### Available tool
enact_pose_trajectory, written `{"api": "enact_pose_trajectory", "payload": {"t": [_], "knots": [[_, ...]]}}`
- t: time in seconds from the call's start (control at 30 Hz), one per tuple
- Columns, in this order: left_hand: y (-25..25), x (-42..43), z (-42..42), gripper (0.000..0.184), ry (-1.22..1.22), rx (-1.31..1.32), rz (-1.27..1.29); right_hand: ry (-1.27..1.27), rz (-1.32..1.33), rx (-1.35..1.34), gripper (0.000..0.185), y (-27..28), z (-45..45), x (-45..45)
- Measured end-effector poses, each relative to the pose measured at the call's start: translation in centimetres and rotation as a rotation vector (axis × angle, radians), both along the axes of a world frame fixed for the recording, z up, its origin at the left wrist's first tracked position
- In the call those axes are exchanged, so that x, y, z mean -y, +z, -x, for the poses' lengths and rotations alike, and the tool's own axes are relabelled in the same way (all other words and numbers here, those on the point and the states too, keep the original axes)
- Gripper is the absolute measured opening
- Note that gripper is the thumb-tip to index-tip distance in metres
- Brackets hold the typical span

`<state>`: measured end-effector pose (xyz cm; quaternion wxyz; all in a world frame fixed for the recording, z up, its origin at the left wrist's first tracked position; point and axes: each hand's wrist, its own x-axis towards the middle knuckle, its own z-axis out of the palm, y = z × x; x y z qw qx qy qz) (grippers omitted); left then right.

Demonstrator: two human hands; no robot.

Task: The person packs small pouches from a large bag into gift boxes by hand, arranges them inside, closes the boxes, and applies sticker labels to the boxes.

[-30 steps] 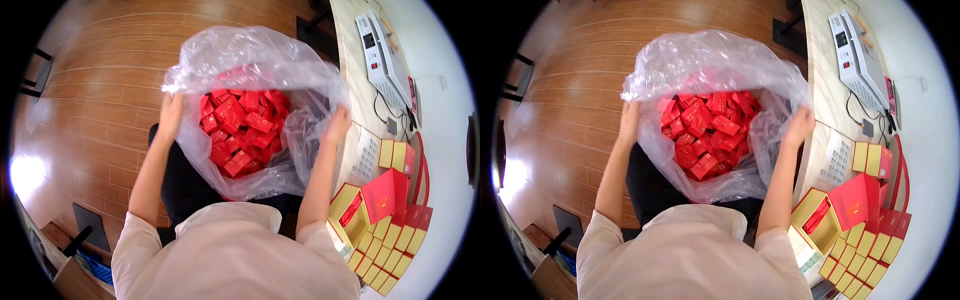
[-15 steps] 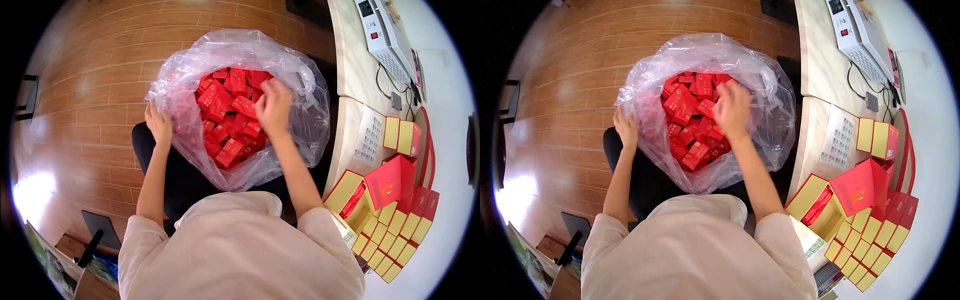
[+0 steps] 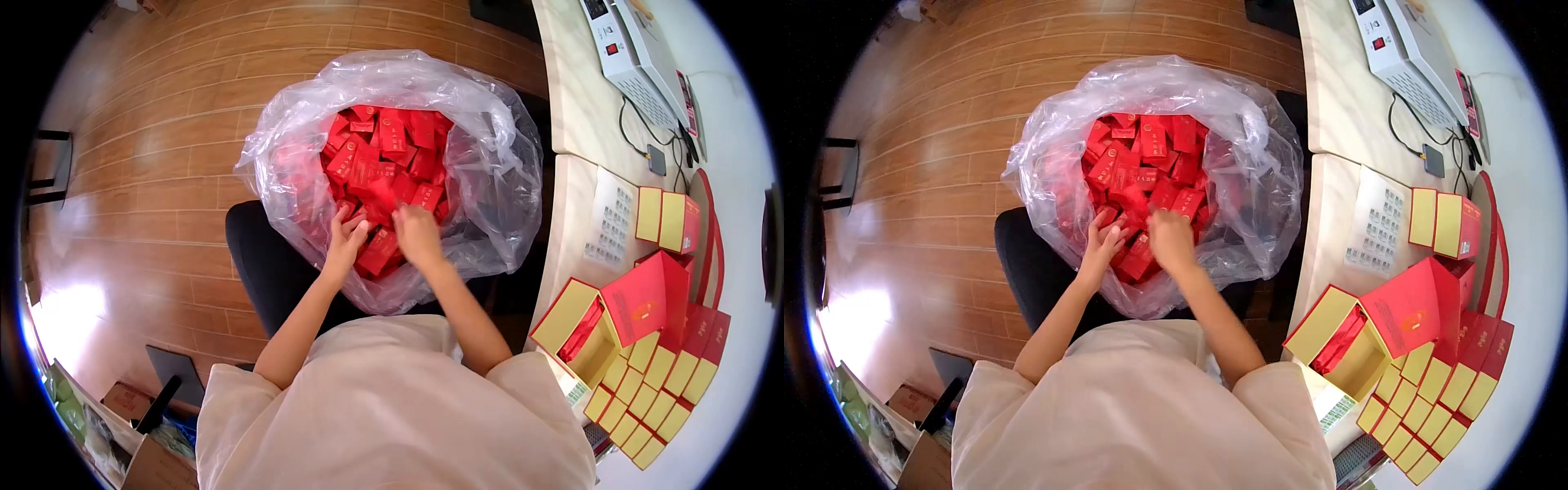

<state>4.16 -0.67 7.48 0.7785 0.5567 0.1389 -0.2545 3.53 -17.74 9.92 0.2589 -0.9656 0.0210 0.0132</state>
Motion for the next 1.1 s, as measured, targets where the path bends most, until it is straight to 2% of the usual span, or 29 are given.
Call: {"api": "enact_pose_trajectory", "payload": {"t": [0.03, 0.07, 0.1, 0.17, 0.2, 0.23, 0.33, 0.4, 0.43, 0.5, 0.57, 0.63, 0.67, 0.73, 0.77, 0.83, 0.87, 0.93, 1.0, 1.03, 1.1], "knots": [[0.2, 0.6, -0.3, 0.078, 0.031, -0.167, 0.077, 0.063, -0.033, -0.095, 0.014, 1.1, 1.3, -1.3], [-0.5, 0.8, -0.3, 0.089, -0.021, -0.153, 0.014, 0.136, -0.044, -0.048, 0.013, 0.2, 2.9, -2.4], [-0.3, 1.0, -0.4, 0.089, -0.031, -0.151, 0.018, 0.187, -0.175, -0.045, 0.022, 0.0, 4.0, -3.5], [0.3, 0.9, -0.7, 0.088, -0.094, 0.023, -0.227, 0.217, -0.19, 0.06, 0.042, 0.0, 5.1, -4.6], [-2.3, 0.4, -0.5, 0.084, -0.079, 0.05, -0.312, 0.167, -0.198, 0.015, 0.05, -0.2, 4.8, -4.3], [-2.3, -0.1, -0.6, 0.084, -0.078, 0.052, -0.316, 0.12, -0.208, -0.031, 0.059, -0.1, 3.9, -3.8], [-1.6, -1.0, -0.2, 0.078, 0.053, -0.109, -0.12, -0.039, -0.01, 0.013, 0.07, -3.0, 1.3, -2.3], [-2.0, -1.6, -0.2, 0.078, 0.047, -0.171, -0.135, -0.047, 0.057, -0.005, 0.073, -4.5, -0.2, -1.2], [-2.0, -2.0, -0.3, 0.078, 0.047, -0.241, -0.154, 0.026, 0.103, -0.046, 0.074, -5.0, -0.8, -0.8], [-2.3, -1.6, -0.6, 0.073, 0.033, -0.213, -0.198, 0.12, 0.144, -0.089, 0.076, -6.0, -0.9, -1.3], [-4.0, -1.0, -1.5, 0.068, 0.011, -0.177, -0.23, 0.037, 0.235, -0.111, 0.076, -6.5, -1.1, -1.3], [-5.6, -0.4, -2.0, 0.069, -0.062, 0.132, -0.715, -0.021, 0.208, -0.155, 0.08, -6.3, -1.0, -1.5], [-5.6, 0.0, -2.1, 0.069, -0.064, 0.132, -0.71, -0.047, 0.221, -0.191, 0.083, -6.2, -1.0, -1.6], [-4.4, 0.6, -2.5, 0.073, 0.034, 0.538, -1.043, -0.082, 0.234, -0.23, 0.085, -5.7, -0.9, -1.4], [-3.2, 0.6, -2.9, 0.073, 0.026, 0.542, -1.041, -0.073, 0.238, -0.278, 0.086, -5.1, -1.0, -1.3], [-1.3, 0.6, -3.6, 0.079, -0.116, 0.858, -1.096, -0.066, 0.238, -0.325, 0.088, -5.2, -1.1, -0.8], [-1.6, 0.6, -4.0, 0.079, -0.119, 0.859, -1.097, -0.044, 0.284, -0.302, 0.088, -5.9, -1.1, -0.4], [-2.5, 0.7, -5.3, 0.081, -0.473, 1.123, -1.297, -0.023, 0.33, -0.285, 0.089, -7.3, -0.8, 0.4], [-4.9, 0.7, -6.4, 0.082, -0.546, 1.16, -1.364, -0.063, 0.294, -0.107, 0.067, -8.5, -0.6, 1.3], [-5.1, 0.7, -6.8, 0.084, -0.616, 1.199, -1.432, -0.069, 0.296, -0.109, 0.067, -8.7, -0.8, 1.8], [-5.4, 0.8, -7.1, 0.086, -0.688, 1.151, -1.367, -0.164, 0.078, -0.01, 0.044, -9.1, -0.7, 2.8]]}}
